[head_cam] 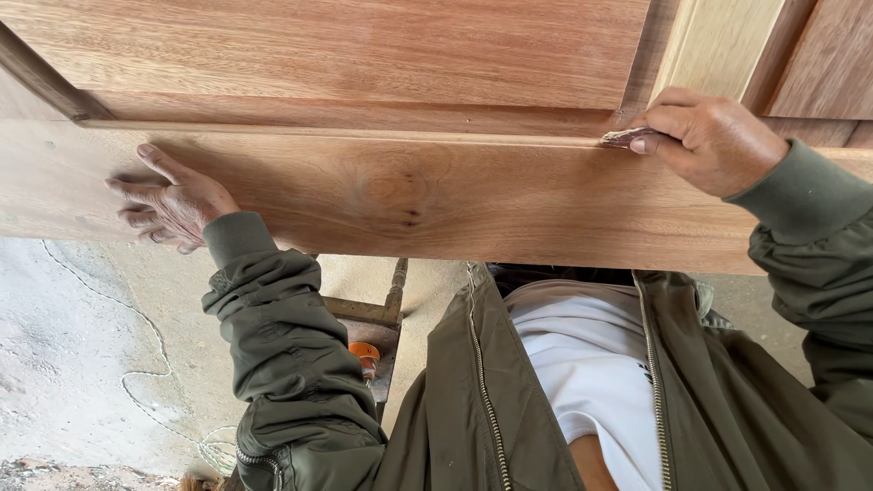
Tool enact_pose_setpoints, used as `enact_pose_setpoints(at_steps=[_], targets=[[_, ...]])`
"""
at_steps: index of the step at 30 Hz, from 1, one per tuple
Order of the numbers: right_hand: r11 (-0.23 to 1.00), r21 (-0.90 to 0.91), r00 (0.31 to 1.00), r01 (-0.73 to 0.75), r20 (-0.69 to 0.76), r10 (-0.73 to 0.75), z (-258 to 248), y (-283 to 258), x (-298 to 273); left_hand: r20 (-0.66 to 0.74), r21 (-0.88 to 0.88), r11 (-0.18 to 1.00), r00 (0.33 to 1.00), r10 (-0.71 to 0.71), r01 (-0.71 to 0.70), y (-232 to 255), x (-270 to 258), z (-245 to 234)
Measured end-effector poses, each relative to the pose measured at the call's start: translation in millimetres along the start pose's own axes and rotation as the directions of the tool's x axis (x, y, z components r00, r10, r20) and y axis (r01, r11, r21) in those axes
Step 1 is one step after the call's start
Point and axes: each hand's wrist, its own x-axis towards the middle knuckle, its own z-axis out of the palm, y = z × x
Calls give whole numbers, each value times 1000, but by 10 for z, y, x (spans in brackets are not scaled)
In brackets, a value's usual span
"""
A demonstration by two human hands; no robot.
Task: The person sands the surface and edges of a wooden door using a sanding block. They work on the flat panels and the raised frame sections, moving the block back and forth to smooth the wood. The person shifts position to reach different areas of the door.
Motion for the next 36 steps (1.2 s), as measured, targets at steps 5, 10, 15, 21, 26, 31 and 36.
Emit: enact_pose_setpoints(at_steps=[5,10,15,21,26,31,36], targets=[[994,-54,990,-98,92,103,-51,-22,85,-16,8,1000,1000,5,-5,-3,21,18],[984,-175,1000,20,1,-20,118,-93,184,-28,-6,1000,1000,4,-4,-32,53,51],[951,-308,1000,-15,16,20,35,-39,50,-61,23,999,998,28,-27,-13,48,47],[970,-229,995,81,-32,-91,325,-148,405,-9,-36,999,999,34,-34,-2,7,6],[979,-202,1000,29,5,-29,1,-101,102,-13,-58,998,1000,8,-9,0,0,28],[990,-121,997,66,-25,-70,245,-148,366,-5,-36,999,1000,8,-8,-6,-1,25],[981,-159,994,109,-14,-112,126,-90,293,-14,-23,1000,1000,9,-10,20,-11,22]])
